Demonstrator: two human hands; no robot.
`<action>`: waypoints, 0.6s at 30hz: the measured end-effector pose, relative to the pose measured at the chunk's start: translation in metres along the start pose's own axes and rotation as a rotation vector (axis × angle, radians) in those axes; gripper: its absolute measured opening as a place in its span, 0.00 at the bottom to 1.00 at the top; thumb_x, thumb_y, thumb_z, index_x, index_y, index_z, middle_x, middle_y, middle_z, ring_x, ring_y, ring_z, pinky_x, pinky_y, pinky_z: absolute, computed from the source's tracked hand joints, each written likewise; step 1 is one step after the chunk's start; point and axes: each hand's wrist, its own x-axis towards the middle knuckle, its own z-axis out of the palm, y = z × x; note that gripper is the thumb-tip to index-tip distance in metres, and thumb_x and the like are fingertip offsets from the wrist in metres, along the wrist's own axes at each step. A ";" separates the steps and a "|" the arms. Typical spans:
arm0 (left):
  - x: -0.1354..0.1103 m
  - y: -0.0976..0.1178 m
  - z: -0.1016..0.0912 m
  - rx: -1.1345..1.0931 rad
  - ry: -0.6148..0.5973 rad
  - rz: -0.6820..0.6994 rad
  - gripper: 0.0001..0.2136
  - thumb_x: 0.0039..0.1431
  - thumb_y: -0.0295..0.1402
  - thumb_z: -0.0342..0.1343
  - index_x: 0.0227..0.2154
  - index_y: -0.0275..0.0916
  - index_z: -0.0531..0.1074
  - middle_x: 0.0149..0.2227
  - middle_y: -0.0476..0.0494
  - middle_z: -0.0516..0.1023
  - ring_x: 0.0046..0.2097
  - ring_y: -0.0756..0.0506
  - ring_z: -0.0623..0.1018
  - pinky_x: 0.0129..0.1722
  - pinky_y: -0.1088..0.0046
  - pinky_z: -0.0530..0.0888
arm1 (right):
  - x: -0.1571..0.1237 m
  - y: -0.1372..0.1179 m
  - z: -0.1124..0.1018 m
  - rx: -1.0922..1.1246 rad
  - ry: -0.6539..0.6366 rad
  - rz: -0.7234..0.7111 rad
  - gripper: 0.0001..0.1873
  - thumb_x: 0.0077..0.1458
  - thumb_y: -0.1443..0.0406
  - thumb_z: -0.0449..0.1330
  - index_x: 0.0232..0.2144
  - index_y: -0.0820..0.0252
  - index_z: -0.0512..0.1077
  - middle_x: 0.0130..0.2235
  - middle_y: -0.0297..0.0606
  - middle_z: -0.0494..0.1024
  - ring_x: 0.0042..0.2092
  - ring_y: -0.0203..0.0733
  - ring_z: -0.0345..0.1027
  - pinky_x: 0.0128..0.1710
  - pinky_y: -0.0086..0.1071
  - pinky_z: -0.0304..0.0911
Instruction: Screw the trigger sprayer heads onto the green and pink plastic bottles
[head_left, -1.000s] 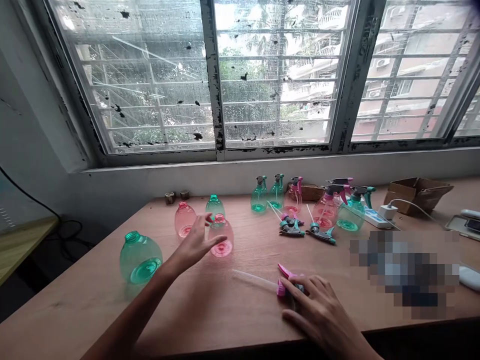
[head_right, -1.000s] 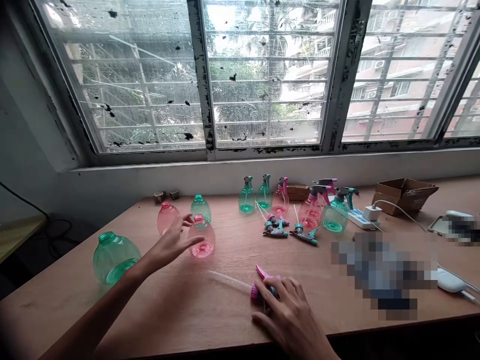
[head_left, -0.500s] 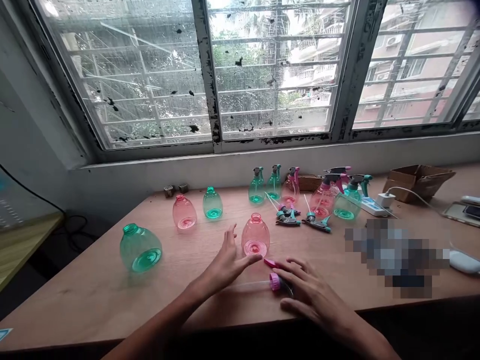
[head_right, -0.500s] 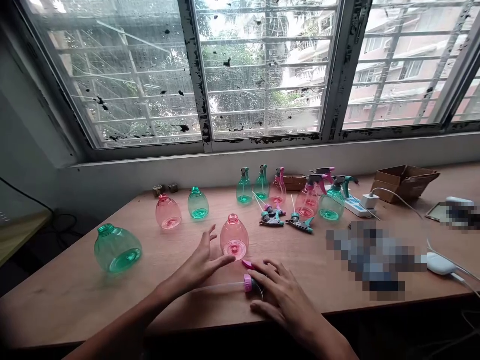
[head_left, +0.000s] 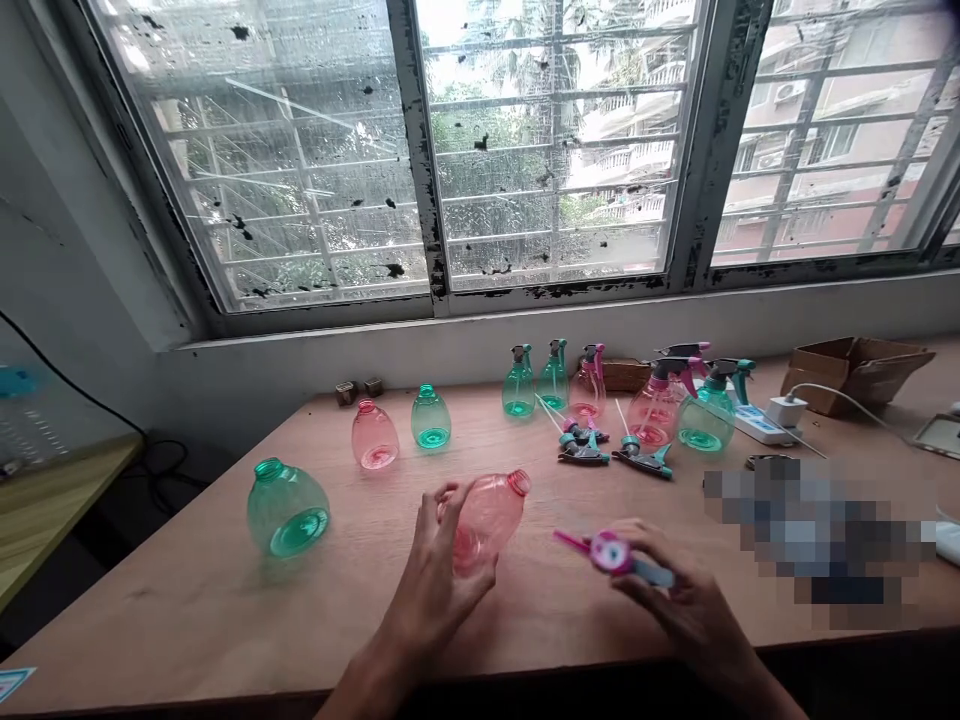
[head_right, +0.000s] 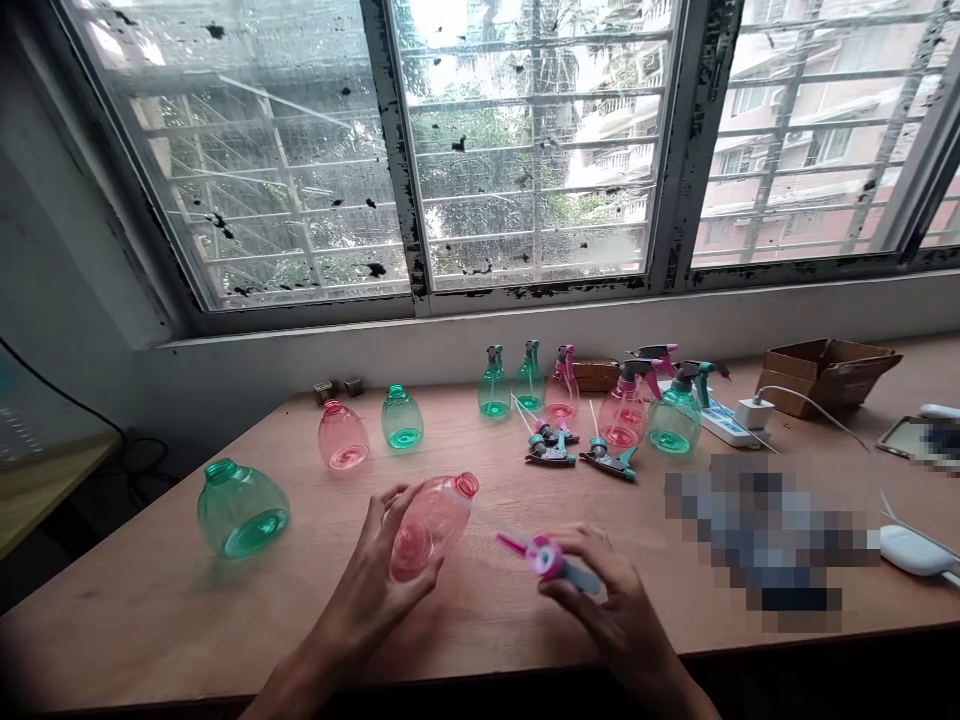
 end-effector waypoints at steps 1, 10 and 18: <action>-0.009 -0.001 0.001 0.015 0.021 -0.008 0.34 0.55 0.24 0.57 0.63 0.51 0.55 0.60 0.40 0.57 0.65 0.36 0.61 0.62 0.51 0.65 | 0.000 0.002 0.000 0.116 0.120 0.077 0.13 0.57 0.52 0.65 0.38 0.53 0.78 0.35 0.38 0.83 0.38 0.50 0.76 0.39 0.40 0.73; -0.029 -0.014 0.010 -0.172 0.005 -0.072 0.34 0.53 0.29 0.60 0.61 0.46 0.53 0.62 0.36 0.59 0.65 0.35 0.63 0.63 0.48 0.64 | 0.004 0.009 -0.006 0.668 0.417 0.483 0.19 0.48 0.50 0.71 0.31 0.58 0.78 0.27 0.30 0.77 0.29 0.34 0.67 0.28 0.17 0.67; -0.031 -0.011 0.003 -0.057 0.144 -0.117 0.32 0.56 0.31 0.62 0.61 0.52 0.56 0.62 0.42 0.55 0.66 0.35 0.56 0.65 0.47 0.59 | 0.004 0.014 -0.006 0.531 0.271 0.554 0.20 0.47 0.50 0.71 0.26 0.62 0.78 0.25 0.32 0.74 0.28 0.36 0.64 0.27 0.21 0.64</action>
